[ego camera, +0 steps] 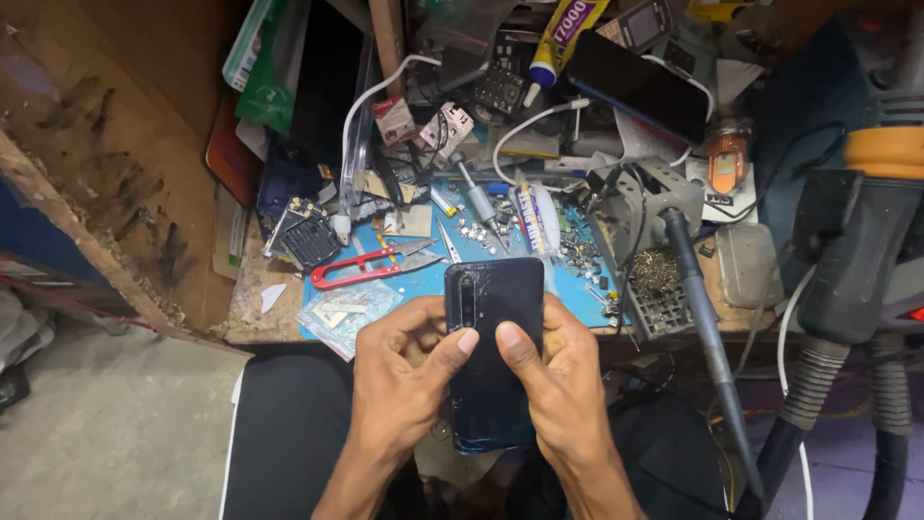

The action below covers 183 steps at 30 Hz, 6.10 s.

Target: The person opens a smartphone, uses tweezers to adjust internal components, then closes the device and inspects the exterior. They later use a screwdriver to work on the phone's back panel.

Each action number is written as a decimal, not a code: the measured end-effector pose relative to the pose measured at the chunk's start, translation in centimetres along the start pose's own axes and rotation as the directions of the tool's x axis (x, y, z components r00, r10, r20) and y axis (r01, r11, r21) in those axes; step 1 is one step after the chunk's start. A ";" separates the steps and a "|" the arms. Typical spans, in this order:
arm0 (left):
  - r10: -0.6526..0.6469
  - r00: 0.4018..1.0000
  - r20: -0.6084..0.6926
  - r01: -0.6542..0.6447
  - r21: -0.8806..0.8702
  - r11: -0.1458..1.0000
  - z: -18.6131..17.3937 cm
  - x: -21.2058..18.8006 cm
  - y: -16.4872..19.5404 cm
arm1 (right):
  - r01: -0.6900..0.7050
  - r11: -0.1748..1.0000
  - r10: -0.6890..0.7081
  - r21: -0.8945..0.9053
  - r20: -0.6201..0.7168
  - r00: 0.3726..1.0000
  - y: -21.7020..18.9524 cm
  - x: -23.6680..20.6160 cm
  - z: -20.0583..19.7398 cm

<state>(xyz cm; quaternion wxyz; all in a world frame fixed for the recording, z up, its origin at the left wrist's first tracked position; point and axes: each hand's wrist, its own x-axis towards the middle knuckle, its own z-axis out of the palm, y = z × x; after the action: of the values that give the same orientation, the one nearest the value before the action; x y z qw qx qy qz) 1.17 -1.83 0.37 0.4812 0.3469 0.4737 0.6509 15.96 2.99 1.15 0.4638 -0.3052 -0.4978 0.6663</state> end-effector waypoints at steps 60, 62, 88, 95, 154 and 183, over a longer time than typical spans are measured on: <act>0.348 0.935 -0.068 -0.314 0.297 0.902 0.7 -0.7 2.0 | 0.087 0.731 0.004 -0.677 0.132 0.991 -2.9 -0.3 -1.2; 0.489 0.872 0.002 -0.466 0.306 0.830 0.8 -0.9 2.5 | 0.165 0.701 -0.046 -0.694 0.187 0.981 -3.1 -0.3 -1.2; 0.526 0.843 -0.118 -0.390 0.541 0.745 0.9 -1.3 2.7 | 0.185 0.661 -0.209 -0.727 0.059 0.976 -3.5 -0.8 -0.7; 0.282 0.940 -0.194 -0.197 0.367 0.909 0.1 -0.8 1.4 | 0.152 0.642 -0.134 -0.752 0.084 0.987 -4.0 -0.4 -0.8; 0.387 0.916 0.109 -0.395 0.429 0.812 1.6 -1.2 2.3 | 0.158 0.892 -0.138 -0.424 0.078 0.987 -0.8 -1.0 -2.6; 0.379 0.921 -0.087 -0.342 0.283 0.896 2.5 -2.3 0.5 | 0.172 0.814 -0.230 -0.554 -0.036 0.973 -0.7 -1.8 0.1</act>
<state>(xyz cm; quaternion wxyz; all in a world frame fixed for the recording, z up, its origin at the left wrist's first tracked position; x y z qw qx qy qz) 4.01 -3.31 1.60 0.2674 0.4429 0.5154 0.6831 16.74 1.31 1.71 0.4496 -0.4038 -0.6726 0.4271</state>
